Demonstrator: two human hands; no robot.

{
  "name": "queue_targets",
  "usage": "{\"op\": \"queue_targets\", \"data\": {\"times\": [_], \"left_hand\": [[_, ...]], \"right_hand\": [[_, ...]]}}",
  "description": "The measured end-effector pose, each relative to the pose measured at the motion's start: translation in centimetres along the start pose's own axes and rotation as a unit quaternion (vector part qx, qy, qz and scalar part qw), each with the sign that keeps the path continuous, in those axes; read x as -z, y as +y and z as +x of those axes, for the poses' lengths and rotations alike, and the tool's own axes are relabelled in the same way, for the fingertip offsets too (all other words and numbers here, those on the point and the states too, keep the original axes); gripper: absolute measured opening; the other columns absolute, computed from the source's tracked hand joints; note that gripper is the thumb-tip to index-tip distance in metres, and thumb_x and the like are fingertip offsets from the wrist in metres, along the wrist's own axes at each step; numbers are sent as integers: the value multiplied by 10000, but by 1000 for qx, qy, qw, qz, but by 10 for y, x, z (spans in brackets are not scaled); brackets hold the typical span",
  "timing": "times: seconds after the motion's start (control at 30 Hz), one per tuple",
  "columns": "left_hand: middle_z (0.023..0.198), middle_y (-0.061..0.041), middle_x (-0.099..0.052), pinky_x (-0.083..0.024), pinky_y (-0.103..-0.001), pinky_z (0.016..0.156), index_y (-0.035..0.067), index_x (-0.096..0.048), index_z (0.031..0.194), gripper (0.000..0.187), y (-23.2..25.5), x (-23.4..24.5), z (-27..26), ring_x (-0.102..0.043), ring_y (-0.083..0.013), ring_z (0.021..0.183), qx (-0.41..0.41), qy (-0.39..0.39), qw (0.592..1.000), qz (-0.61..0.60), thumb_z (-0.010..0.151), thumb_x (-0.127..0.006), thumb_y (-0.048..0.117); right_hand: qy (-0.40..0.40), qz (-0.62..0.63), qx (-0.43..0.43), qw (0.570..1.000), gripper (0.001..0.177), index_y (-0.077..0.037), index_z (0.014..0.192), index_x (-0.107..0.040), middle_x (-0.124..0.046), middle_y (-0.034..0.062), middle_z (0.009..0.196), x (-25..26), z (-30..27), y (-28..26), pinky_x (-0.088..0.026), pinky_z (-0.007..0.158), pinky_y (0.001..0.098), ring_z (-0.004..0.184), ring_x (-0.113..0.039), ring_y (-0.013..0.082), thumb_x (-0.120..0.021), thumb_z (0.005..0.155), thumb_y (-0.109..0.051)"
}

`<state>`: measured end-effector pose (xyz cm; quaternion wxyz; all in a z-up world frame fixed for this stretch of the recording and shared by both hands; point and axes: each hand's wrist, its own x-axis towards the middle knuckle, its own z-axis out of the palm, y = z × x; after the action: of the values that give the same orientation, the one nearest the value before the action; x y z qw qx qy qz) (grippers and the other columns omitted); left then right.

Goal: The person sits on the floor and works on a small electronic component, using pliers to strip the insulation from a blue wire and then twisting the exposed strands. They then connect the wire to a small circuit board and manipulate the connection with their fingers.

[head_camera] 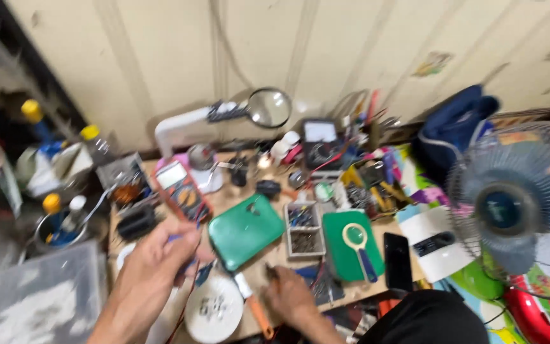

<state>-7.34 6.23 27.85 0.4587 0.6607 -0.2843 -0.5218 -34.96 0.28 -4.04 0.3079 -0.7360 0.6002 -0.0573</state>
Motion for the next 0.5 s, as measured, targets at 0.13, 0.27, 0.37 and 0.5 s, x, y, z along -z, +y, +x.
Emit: {"op": "queue_targets", "data": {"times": [0.13, 0.27, 0.37, 0.5], "left_hand": [[1017, -347, -933, -486, -405, 573, -30, -690, 1395, 402, -23, -1, 31, -593, -301, 686, 22, -37, 997, -56, 1032, -685, 143], [1149, -256, -978, -499, -378, 756, -6, -890, 1382, 383, 13, -12, 10, -710, -303, 896, 121, 40, 992, 13, 1068, -729, 143], [1167, -249, -972, -477, -399, 793, -31, -907, 1324, 318, 18, -16, 14, -721, -327, 945, 155, 72, 985, 18, 1092, -751, 120], [1139, -389, -905, -563, -477, 847, -157, -854, 1286, 259, -11, -12, 37, -710, -438, 861, 183, 85, 977, -69, 1088, -757, -20]], "right_hand": [[-144, 12, -45, 988, 531, -170, 1567, -426, -523, 104, 1515, 139, -59, -113, -453, 1168, 525, 1375, -538, 309, -514, 1097, -401], [-93, 54, -70, 992, 649, -347, 1652, -480, -420, 10, 1729, 200, -67, -81, -317, 1337, 468, 1602, -403, 250, -700, 1060, -495], [15, 23, -80, 996, 520, -358, 1517, -689, -679, -49, 1589, 281, -56, -48, -483, 1239, 429, 1436, -648, 196, -692, 1019, -508], [126, -80, -117, 982, 292, -146, 1089, -798, -784, 23, 765, 356, 6, 29, -527, 524, 264, 532, -612, 121, -546, 1169, -271]]}}
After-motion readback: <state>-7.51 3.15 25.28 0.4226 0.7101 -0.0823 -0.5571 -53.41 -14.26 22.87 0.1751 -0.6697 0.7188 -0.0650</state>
